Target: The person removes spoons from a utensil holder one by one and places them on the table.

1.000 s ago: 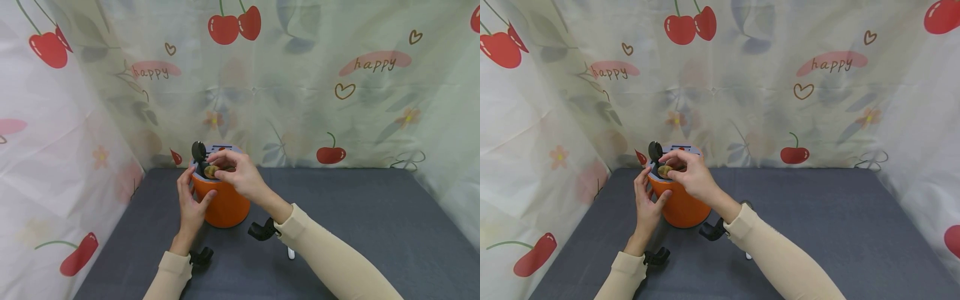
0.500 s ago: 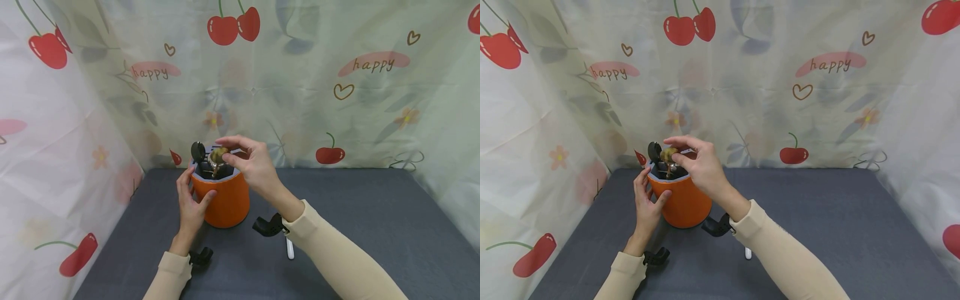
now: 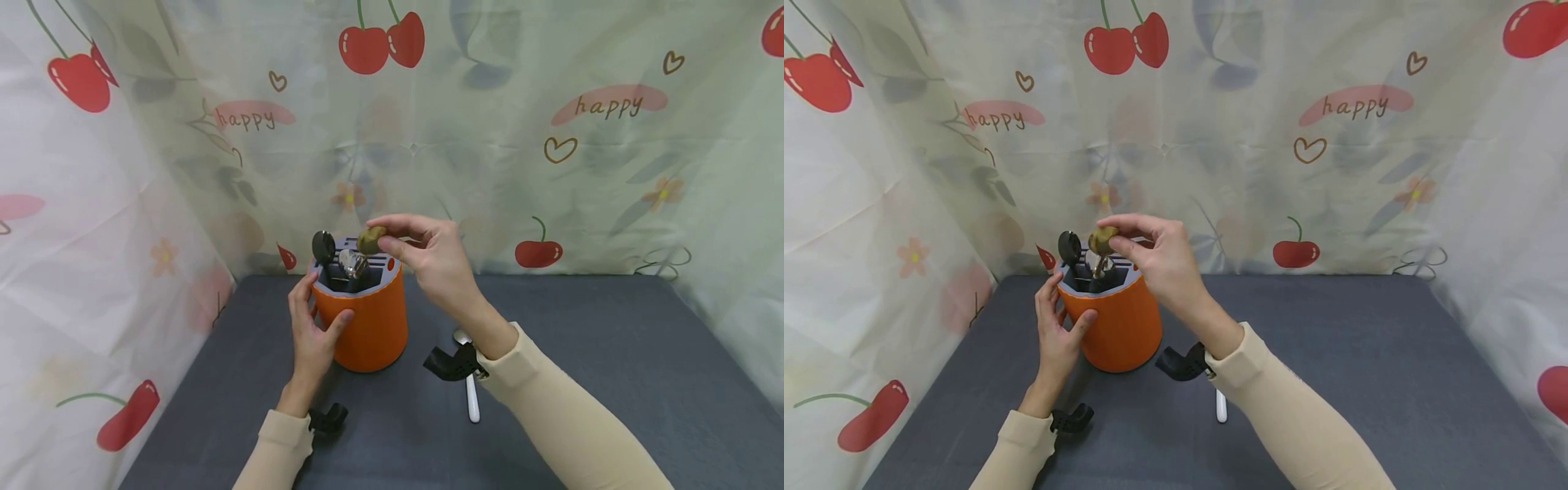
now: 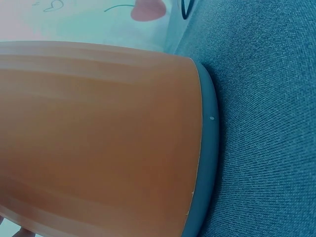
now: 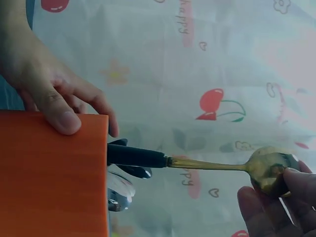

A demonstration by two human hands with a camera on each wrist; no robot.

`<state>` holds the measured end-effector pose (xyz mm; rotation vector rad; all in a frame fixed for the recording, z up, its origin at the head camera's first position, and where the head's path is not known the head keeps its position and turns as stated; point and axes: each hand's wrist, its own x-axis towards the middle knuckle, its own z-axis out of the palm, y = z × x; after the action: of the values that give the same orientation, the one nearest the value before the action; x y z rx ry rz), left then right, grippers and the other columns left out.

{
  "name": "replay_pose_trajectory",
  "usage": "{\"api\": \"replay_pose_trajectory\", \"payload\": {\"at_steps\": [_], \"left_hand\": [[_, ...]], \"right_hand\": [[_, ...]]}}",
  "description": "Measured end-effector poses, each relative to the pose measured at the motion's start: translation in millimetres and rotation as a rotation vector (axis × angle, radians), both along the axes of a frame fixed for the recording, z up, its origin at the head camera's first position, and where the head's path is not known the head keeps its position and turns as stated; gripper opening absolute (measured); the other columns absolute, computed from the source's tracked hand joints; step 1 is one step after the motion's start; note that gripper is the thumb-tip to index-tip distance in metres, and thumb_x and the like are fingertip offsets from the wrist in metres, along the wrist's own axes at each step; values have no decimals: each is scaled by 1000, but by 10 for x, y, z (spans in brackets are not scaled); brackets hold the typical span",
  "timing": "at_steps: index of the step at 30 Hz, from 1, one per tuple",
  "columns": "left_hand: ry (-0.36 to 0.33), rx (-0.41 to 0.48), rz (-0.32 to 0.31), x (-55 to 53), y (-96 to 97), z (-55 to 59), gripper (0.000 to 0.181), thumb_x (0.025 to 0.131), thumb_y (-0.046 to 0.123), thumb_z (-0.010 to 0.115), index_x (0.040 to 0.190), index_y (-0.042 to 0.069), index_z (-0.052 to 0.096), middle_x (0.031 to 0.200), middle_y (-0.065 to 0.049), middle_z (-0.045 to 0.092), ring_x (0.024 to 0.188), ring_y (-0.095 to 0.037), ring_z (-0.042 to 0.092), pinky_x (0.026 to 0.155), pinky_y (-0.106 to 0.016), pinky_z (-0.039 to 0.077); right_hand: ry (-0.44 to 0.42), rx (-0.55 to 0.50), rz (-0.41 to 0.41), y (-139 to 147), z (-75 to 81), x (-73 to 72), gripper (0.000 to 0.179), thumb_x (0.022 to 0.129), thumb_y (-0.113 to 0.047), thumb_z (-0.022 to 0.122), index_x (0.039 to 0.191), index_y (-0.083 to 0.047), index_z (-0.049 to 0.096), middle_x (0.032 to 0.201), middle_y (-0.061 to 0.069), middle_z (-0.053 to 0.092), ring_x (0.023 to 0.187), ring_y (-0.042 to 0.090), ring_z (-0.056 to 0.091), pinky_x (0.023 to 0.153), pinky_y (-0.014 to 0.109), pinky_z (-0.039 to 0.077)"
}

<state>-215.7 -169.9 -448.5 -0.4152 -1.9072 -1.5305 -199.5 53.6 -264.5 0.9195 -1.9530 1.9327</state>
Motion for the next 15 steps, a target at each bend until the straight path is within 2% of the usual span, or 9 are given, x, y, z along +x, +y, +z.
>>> {"api": "replay_pose_trajectory", "payload": {"at_steps": [3,8,15], "left_hand": [[-1,-2,6,-5,0,-10,83,91,53,77,158,24,39,159,-4,33,146,-23,36,117,-66,30],[8,-4,7,-11,3,-18,84,90,56,77,158,24,39,159,-5,33,146,-24,36,117,-67,29],[6,-6,9,-7,0,-18,85,90,55,77,159,24,38,159,-4,32,147,-25,34,116,-68,29]], "right_hand": [[31,-64,-1,44,45,20,23,95,6,70,119,7,74,111,17,75,98,25,73,88,38,60],[78,-171,5,157,136,49,24,96,10,67,120,12,70,108,15,75,91,28,74,85,44,61],[80,-253,-20,343,237,64,26,95,13,67,119,9,73,103,10,75,89,28,72,82,41,62]]}}
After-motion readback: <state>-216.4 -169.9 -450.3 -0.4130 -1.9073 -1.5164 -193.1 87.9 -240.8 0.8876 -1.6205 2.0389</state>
